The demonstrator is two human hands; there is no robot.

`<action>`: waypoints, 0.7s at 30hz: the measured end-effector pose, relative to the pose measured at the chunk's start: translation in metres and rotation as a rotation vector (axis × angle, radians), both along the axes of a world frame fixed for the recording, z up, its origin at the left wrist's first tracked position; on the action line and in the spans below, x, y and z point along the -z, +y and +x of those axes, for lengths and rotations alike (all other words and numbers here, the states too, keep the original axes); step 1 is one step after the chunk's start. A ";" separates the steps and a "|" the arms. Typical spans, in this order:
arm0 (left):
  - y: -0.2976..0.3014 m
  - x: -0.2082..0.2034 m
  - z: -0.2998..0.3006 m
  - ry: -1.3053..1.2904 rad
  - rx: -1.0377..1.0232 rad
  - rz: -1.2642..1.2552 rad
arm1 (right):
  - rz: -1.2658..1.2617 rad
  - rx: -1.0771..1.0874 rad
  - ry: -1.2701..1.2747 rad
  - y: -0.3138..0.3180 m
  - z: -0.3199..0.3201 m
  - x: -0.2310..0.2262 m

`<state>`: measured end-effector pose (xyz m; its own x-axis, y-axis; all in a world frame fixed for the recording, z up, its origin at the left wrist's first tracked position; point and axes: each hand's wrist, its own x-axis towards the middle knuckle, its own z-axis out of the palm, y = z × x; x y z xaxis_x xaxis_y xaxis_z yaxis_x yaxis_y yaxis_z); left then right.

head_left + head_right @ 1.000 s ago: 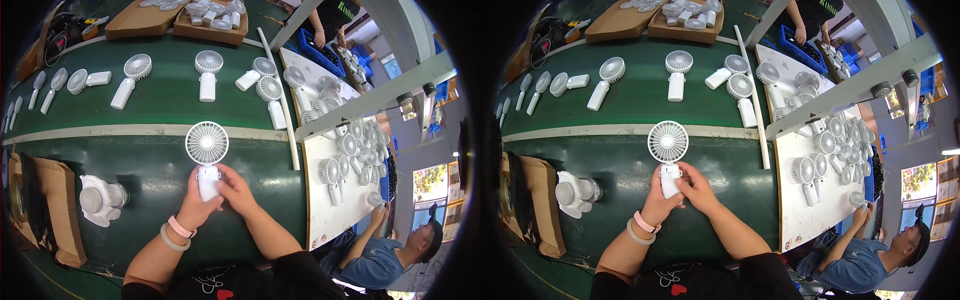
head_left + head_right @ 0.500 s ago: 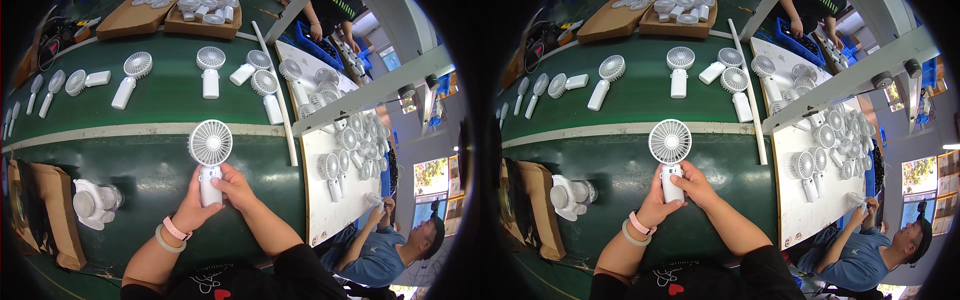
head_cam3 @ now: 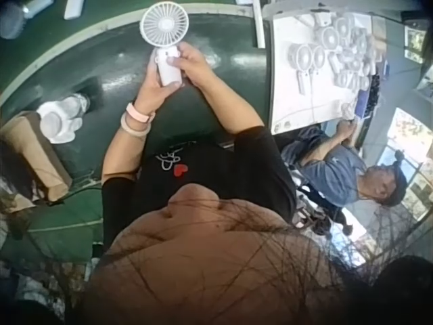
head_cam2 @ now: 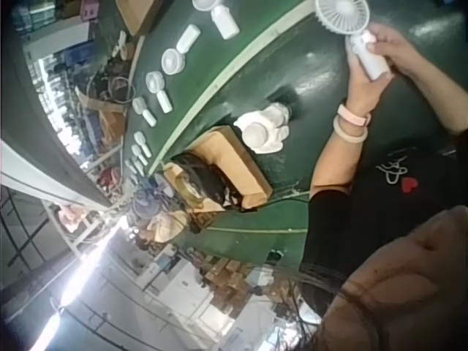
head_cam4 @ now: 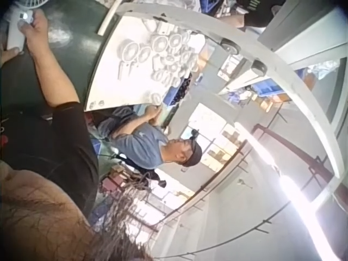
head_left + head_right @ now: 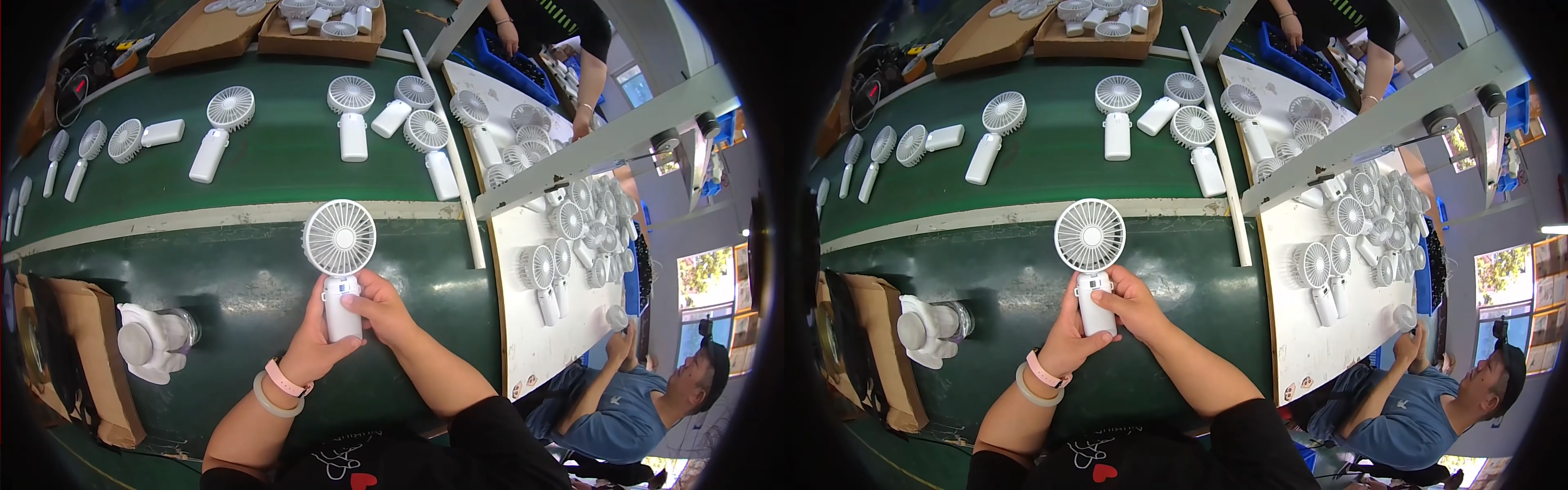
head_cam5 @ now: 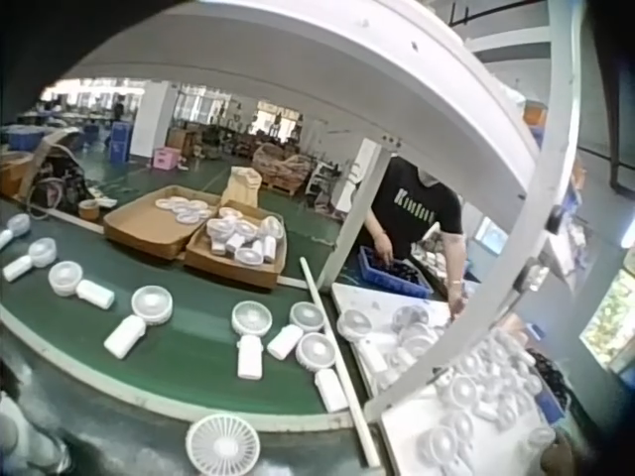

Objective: The person tests handheld electric fans by picking them up from a conveyor belt, pressing their power buttons by hand, and placing them onto a table.

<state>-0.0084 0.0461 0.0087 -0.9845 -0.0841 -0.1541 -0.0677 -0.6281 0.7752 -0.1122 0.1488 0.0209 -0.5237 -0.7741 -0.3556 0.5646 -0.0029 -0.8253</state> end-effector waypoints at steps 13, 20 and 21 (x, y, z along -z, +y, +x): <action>-0.001 0.001 0.000 0.038 0.000 -0.005 | 0.020 -0.036 0.030 0.001 -0.004 0.000; 0.000 0.002 0.002 0.032 0.026 0.031 | -0.018 -0.023 0.028 0.000 -0.002 -0.002; 0.000 0.004 0.002 0.042 0.017 -0.010 | 0.002 -0.035 0.019 0.000 -0.002 -0.002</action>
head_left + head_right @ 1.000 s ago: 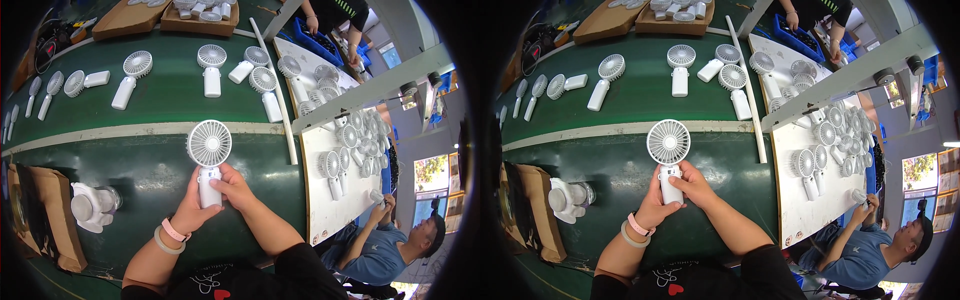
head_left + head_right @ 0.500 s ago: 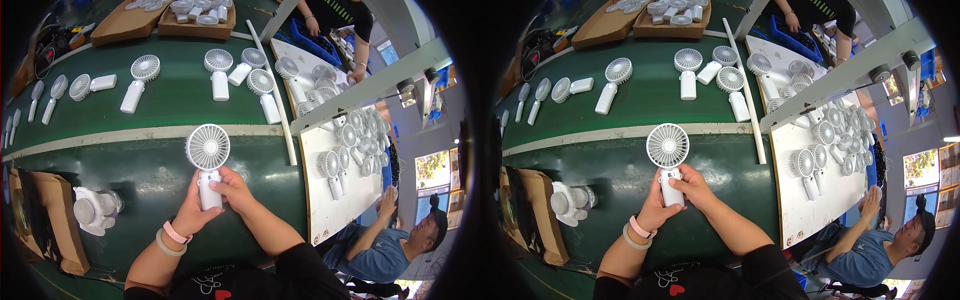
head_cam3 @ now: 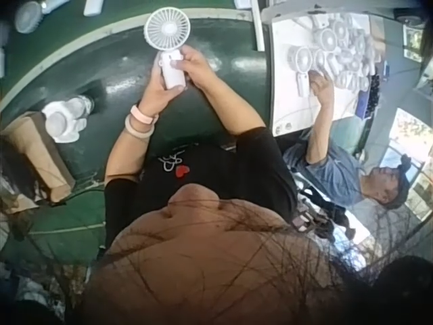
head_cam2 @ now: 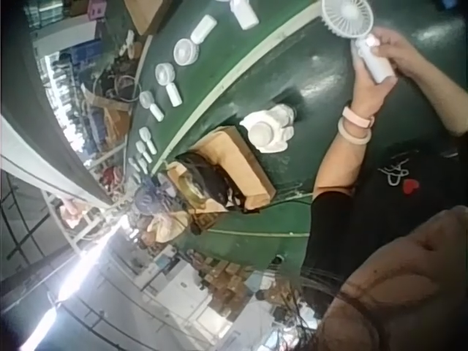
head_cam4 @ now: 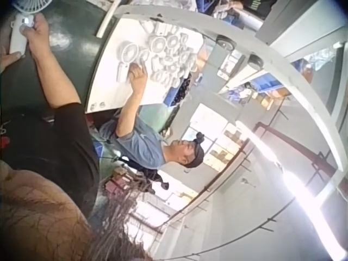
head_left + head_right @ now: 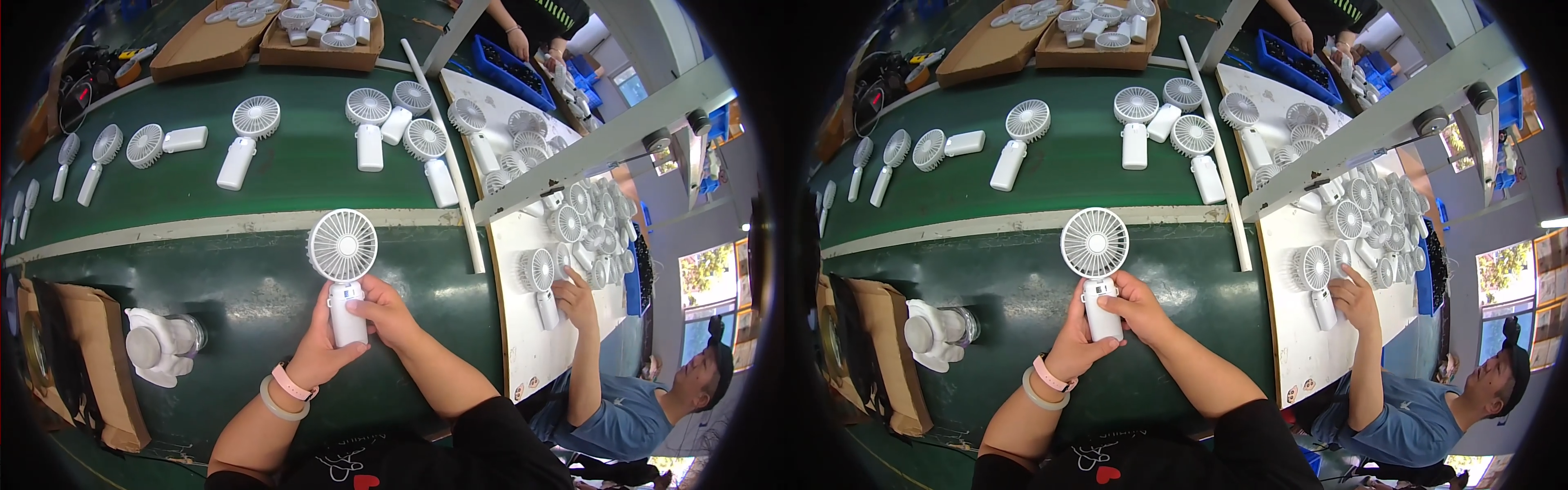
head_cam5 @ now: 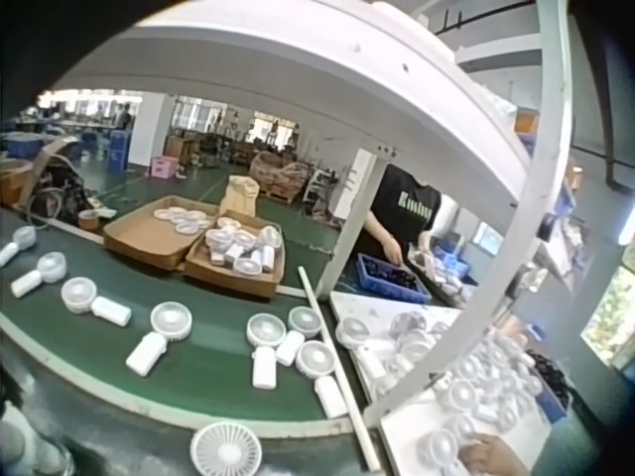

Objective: The person tests handheld electric fans by picking them up from a conveyor belt, pressing their power buttons by hand, and placing them onto a table.

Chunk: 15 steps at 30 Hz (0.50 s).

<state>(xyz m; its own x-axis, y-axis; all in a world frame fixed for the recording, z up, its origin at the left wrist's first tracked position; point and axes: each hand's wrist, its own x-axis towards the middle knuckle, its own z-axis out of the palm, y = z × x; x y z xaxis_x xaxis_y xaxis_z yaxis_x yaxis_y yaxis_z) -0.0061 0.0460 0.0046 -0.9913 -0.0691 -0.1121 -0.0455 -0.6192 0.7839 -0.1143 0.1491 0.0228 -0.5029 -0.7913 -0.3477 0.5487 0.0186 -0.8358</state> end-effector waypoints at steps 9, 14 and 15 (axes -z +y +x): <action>-0.017 0.000 0.006 -0.007 -0.076 0.518 | -0.245 -0.129 0.183 -0.001 0.004 0.006; -0.016 -0.002 0.006 0.037 0.037 0.779 | -0.256 -0.093 0.343 0.000 0.005 0.010; -0.016 -0.001 0.006 0.036 0.036 0.781 | -0.252 -0.095 0.353 0.000 0.003 0.013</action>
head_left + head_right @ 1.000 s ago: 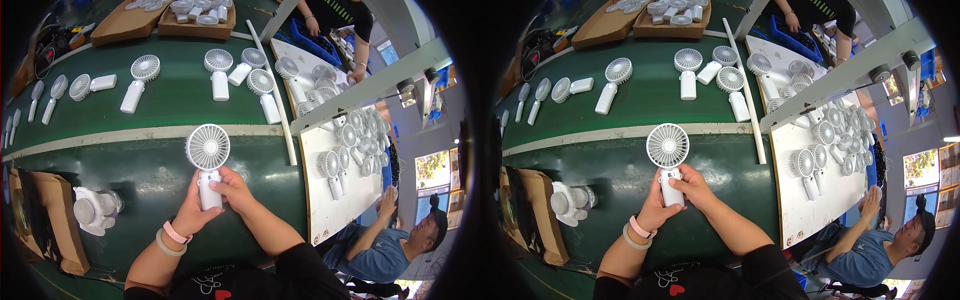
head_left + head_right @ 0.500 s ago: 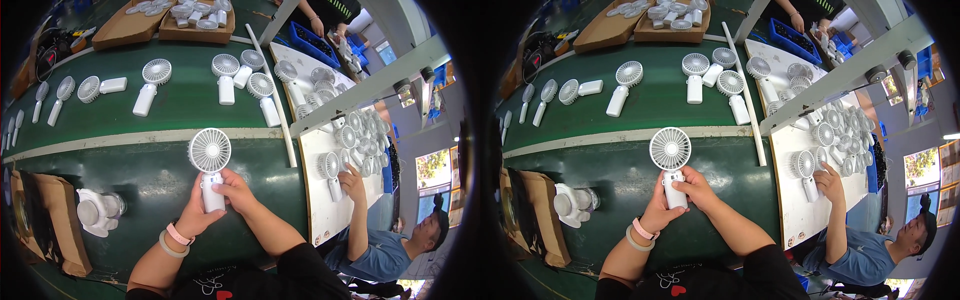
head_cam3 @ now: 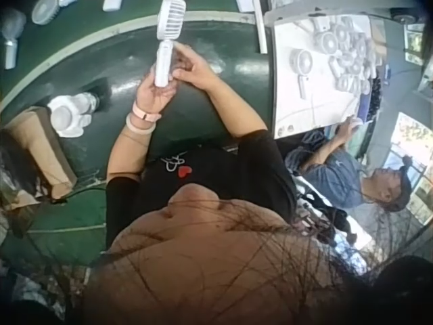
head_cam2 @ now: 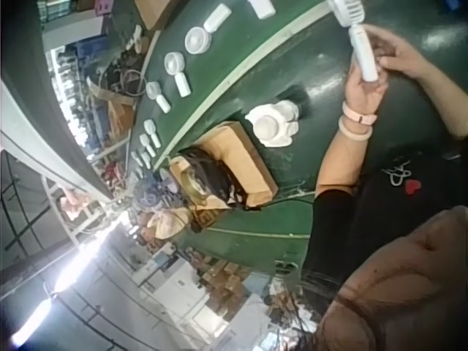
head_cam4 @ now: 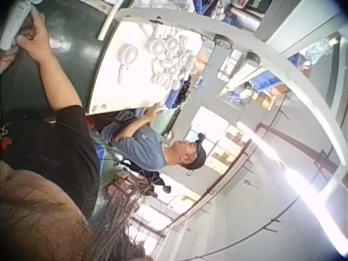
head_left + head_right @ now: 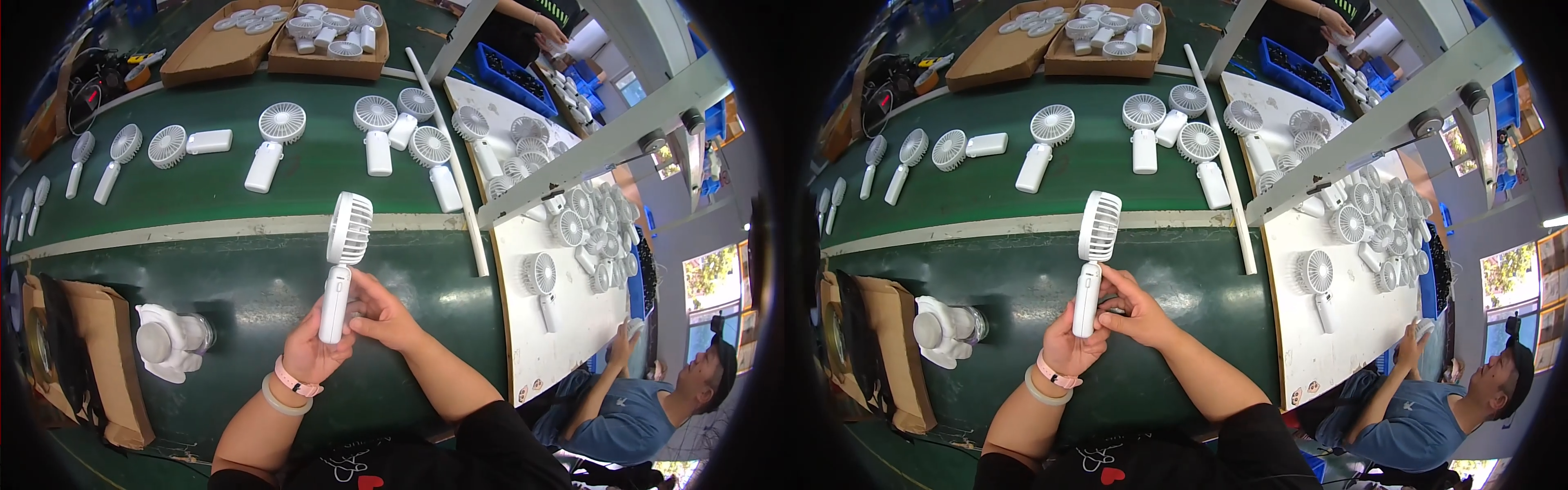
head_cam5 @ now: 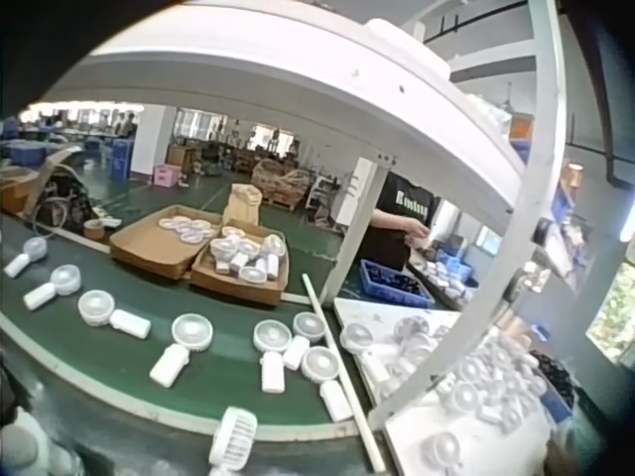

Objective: The person tests handheld electric fans by picking them up from a conveyor belt, pressing their power buttons by hand, and placing them onto a table.

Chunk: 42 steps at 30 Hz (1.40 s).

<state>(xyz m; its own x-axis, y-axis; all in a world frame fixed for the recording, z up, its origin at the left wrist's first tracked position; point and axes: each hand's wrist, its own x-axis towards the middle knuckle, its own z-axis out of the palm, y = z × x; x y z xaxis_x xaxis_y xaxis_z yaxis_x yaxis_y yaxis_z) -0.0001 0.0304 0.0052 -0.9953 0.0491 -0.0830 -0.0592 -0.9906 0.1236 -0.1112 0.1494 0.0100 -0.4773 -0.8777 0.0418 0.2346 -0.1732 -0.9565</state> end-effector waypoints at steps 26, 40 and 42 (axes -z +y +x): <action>0.000 0.001 -0.003 -0.222 -0.197 -0.526 | 0.533 -0.012 -0.257 -0.119 -0.123 -0.079; -0.002 0.007 0.002 -0.260 -0.160 -0.419 | 0.589 0.487 1.296 -0.215 -0.150 -0.016; -0.002 0.005 -0.001 -0.252 -0.153 -0.411 | 0.659 0.472 1.554 -0.204 -0.127 -0.009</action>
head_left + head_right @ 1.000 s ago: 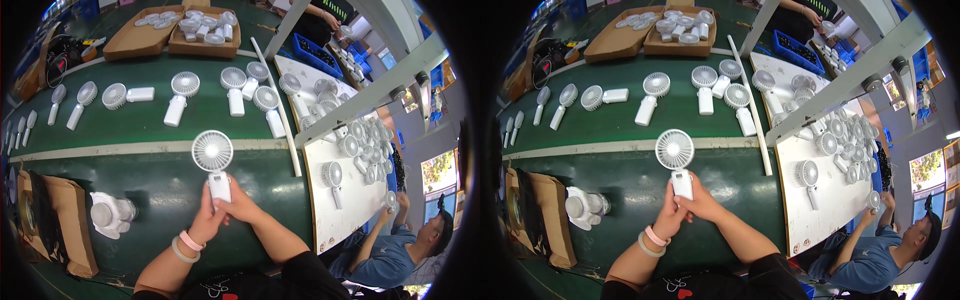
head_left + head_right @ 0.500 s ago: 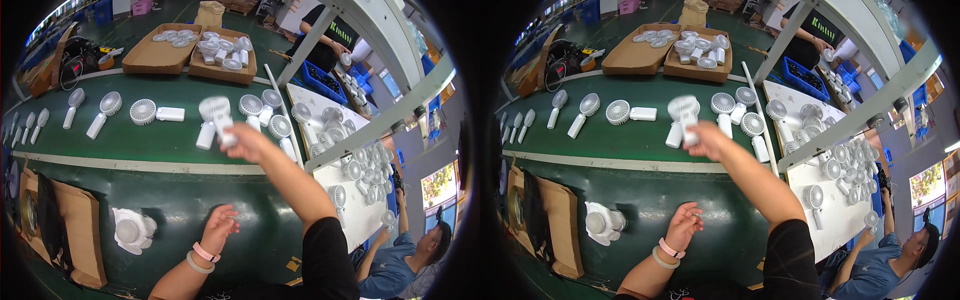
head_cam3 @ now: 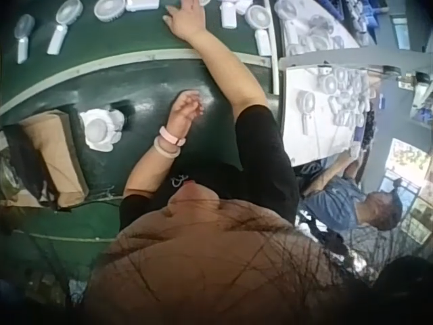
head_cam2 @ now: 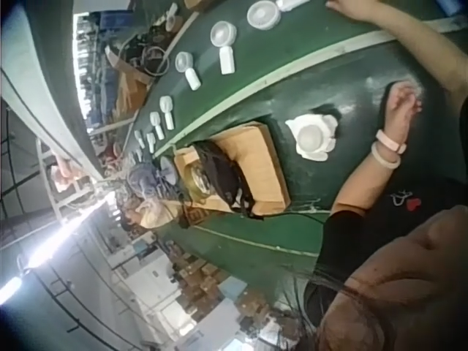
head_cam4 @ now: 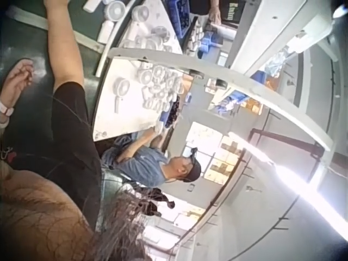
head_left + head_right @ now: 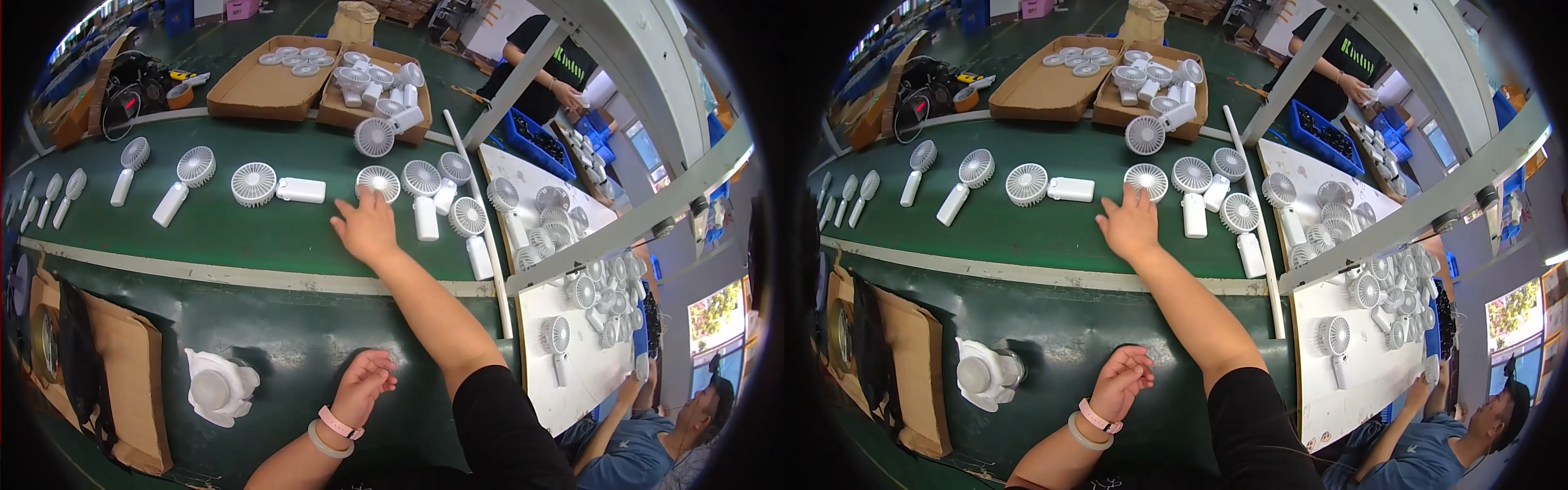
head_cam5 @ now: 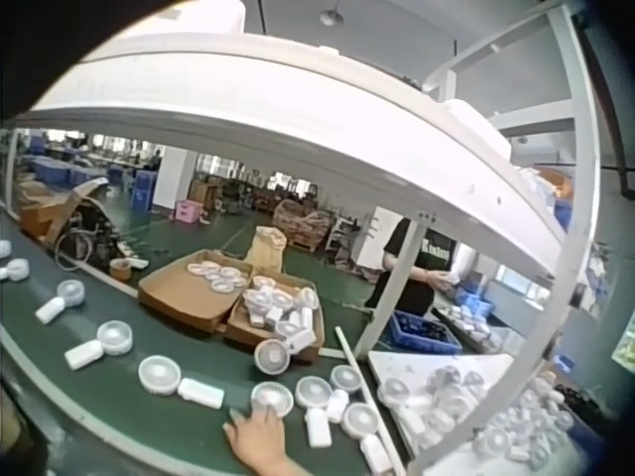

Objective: The person tests handheld electric fans by picking them up from a conveyor belt, pressing their power buttons by hand, and placing them onto a table.

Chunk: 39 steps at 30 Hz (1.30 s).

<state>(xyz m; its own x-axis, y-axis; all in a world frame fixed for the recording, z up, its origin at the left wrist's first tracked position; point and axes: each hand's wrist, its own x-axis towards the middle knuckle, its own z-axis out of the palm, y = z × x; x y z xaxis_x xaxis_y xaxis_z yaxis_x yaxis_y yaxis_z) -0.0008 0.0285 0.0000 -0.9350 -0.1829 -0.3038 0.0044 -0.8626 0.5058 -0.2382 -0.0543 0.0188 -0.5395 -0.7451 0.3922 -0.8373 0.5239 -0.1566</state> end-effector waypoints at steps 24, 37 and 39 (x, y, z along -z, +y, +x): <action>0.003 0.006 0.001 -0.035 -0.019 -0.006 | -0.226 0.566 -0.188 -0.078 -0.157 -0.003; 0.003 0.005 -0.001 -0.043 -0.005 -0.040 | 0.340 -0.269 -0.460 -0.082 -0.103 -0.011; 0.001 0.003 0.003 -0.046 -0.015 -0.017 | 0.558 -0.187 -0.222 -0.054 -0.035 -0.013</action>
<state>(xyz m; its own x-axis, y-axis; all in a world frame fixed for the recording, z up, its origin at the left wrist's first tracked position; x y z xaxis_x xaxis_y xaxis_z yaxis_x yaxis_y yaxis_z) 0.0023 0.0296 -0.0035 -0.9172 -0.2027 -0.3431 -0.0062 -0.8537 0.5207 -0.2731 -0.1081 0.0322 -0.4043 -0.8948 -0.1894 -0.9016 0.4247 -0.0820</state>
